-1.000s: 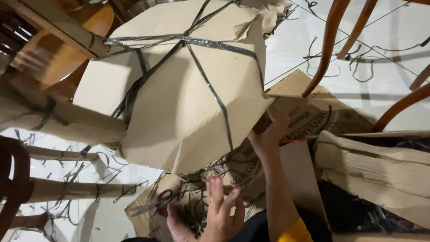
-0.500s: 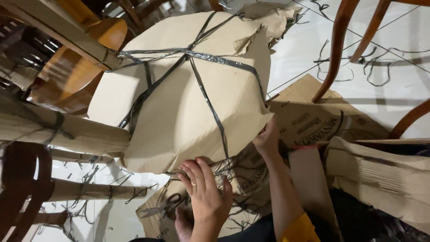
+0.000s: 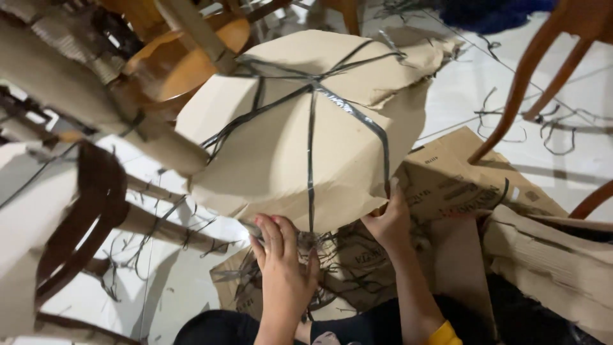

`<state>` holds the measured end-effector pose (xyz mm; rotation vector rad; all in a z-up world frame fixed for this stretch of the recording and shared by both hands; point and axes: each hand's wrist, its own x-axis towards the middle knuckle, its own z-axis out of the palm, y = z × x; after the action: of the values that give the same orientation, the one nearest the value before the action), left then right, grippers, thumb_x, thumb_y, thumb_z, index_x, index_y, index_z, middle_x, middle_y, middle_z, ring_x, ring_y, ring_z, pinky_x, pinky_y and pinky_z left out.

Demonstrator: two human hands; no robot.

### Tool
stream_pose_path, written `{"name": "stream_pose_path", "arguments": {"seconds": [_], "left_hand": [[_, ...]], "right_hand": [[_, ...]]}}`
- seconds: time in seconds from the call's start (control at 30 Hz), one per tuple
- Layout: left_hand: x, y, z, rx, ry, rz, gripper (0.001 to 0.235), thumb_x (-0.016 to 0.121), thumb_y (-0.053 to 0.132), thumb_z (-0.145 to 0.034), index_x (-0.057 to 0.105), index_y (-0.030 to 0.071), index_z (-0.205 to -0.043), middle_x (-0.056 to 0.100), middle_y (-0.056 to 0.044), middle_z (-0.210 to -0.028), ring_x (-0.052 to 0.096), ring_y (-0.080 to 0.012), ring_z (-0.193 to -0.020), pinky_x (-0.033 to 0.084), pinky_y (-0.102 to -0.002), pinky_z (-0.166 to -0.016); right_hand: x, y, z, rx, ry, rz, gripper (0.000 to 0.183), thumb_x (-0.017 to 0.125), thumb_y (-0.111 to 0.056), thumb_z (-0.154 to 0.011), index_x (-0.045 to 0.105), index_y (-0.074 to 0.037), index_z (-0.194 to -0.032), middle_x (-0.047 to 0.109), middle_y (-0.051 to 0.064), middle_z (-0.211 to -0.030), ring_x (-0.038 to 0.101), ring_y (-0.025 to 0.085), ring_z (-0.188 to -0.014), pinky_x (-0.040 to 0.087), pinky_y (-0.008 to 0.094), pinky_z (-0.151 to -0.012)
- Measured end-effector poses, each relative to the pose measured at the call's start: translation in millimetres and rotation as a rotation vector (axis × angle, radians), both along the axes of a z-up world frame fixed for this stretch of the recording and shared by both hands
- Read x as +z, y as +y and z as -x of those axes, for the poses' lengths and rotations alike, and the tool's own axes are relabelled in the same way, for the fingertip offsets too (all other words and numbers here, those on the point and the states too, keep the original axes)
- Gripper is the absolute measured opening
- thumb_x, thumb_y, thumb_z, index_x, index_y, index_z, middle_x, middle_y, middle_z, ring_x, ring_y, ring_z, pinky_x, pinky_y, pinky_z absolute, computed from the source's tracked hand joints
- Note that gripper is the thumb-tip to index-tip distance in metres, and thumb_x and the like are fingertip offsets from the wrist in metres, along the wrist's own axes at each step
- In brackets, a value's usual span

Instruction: Wrapping wooden chair legs with cardboard and securing them with plastic ties.

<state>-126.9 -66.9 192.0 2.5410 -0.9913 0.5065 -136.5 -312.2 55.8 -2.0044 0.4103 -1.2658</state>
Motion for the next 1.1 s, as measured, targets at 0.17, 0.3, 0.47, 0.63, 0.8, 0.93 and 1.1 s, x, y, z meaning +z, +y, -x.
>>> {"name": "stream_pose_path", "arguments": {"seconds": [0.17,0.3,0.47,0.63,0.8,0.93,1.1], "left_hand": [[8.5,34.7,-15.8,-0.053,-0.016,0.065,0.080,0.062,0.026,-0.087,0.027,-0.007,-0.151,0.019,-0.037,-0.162,0.008,-0.0486,-0.155,0.012,-0.068,-0.119],[11.6,53.9,-24.7,-0.071,-0.042,0.050,0.085,0.067,0.028,-0.087,0.027,-0.008,-0.152,0.018,-0.037,-0.162,0.008,-0.0491,-0.155,0.007,-0.068,-0.121],[1.7,57.0,-31.1,-0.129,-0.098,0.070,0.099,0.072,0.021,-0.069,0.032,-0.003,-0.156,0.024,-0.034,-0.163,0.026,-0.0448,-0.152,0.016,-0.068,-0.117],[4.0,48.8,-24.3,-0.167,-0.110,0.067,0.101,0.071,0.021,-0.066,0.033,-0.002,-0.156,0.027,-0.030,-0.164,0.026,-0.0408,-0.153,0.014,-0.069,-0.117],[2.4,36.4,-22.3,-0.174,-0.136,0.032,0.098,0.067,0.020,-0.067,0.032,0.001,-0.157,0.026,-0.028,-0.165,0.026,-0.0391,-0.153,0.016,-0.070,-0.116],[8.5,27.7,-32.7,-0.161,-0.116,0.036,0.102,0.073,0.020,-0.066,0.032,0.003,-0.158,0.026,-0.028,-0.165,0.027,-0.0390,-0.154,0.017,-0.072,-0.115],[21.6,18.2,-42.5,-0.096,-0.163,0.069,0.099,0.072,0.020,-0.069,0.032,0.005,-0.159,0.027,-0.025,-0.166,0.027,-0.0357,-0.155,0.018,-0.067,-0.118]], "right_hand": [[6.3,38.2,-1.7,-0.120,-0.039,0.170,0.096,0.093,-0.016,-0.072,0.042,0.004,-0.150,0.063,0.023,-0.122,0.065,0.039,-0.112,0.058,0.046,-0.090],[-5.5,54.1,-8.5,-0.181,-0.062,0.275,0.096,0.091,-0.017,-0.072,0.041,0.012,-0.148,0.059,0.029,-0.129,0.062,0.045,-0.118,0.055,0.050,-0.099],[-14.4,62.8,-6.9,-0.375,0.182,-0.015,0.089,0.093,-0.017,-0.051,0.053,0.006,-0.128,0.066,0.028,-0.105,0.069,0.052,-0.095,0.058,0.065,-0.084],[30.1,71.3,25.4,-0.253,0.170,-0.130,0.077,0.081,-0.006,-0.059,0.052,0.003,-0.130,0.061,0.024,-0.112,0.066,0.048,-0.103,0.054,0.060,-0.091],[47.1,73.9,47.2,-0.200,0.231,-0.354,0.086,0.077,-0.004,-0.067,0.040,0.002,-0.145,0.054,0.024,-0.126,0.060,0.044,-0.117,0.051,0.063,-0.098],[74.7,76.3,45.0,-0.218,0.269,-0.345,0.089,0.073,-0.003,-0.065,0.037,-0.001,-0.147,0.051,0.024,-0.126,0.059,0.044,-0.116,0.051,0.064,-0.095],[68.7,68.5,36.0,-0.219,0.308,-0.245,0.096,0.069,-0.006,-0.071,0.026,0.003,-0.156,0.055,0.024,-0.114,0.062,0.043,-0.104,0.053,0.060,-0.086]]}}
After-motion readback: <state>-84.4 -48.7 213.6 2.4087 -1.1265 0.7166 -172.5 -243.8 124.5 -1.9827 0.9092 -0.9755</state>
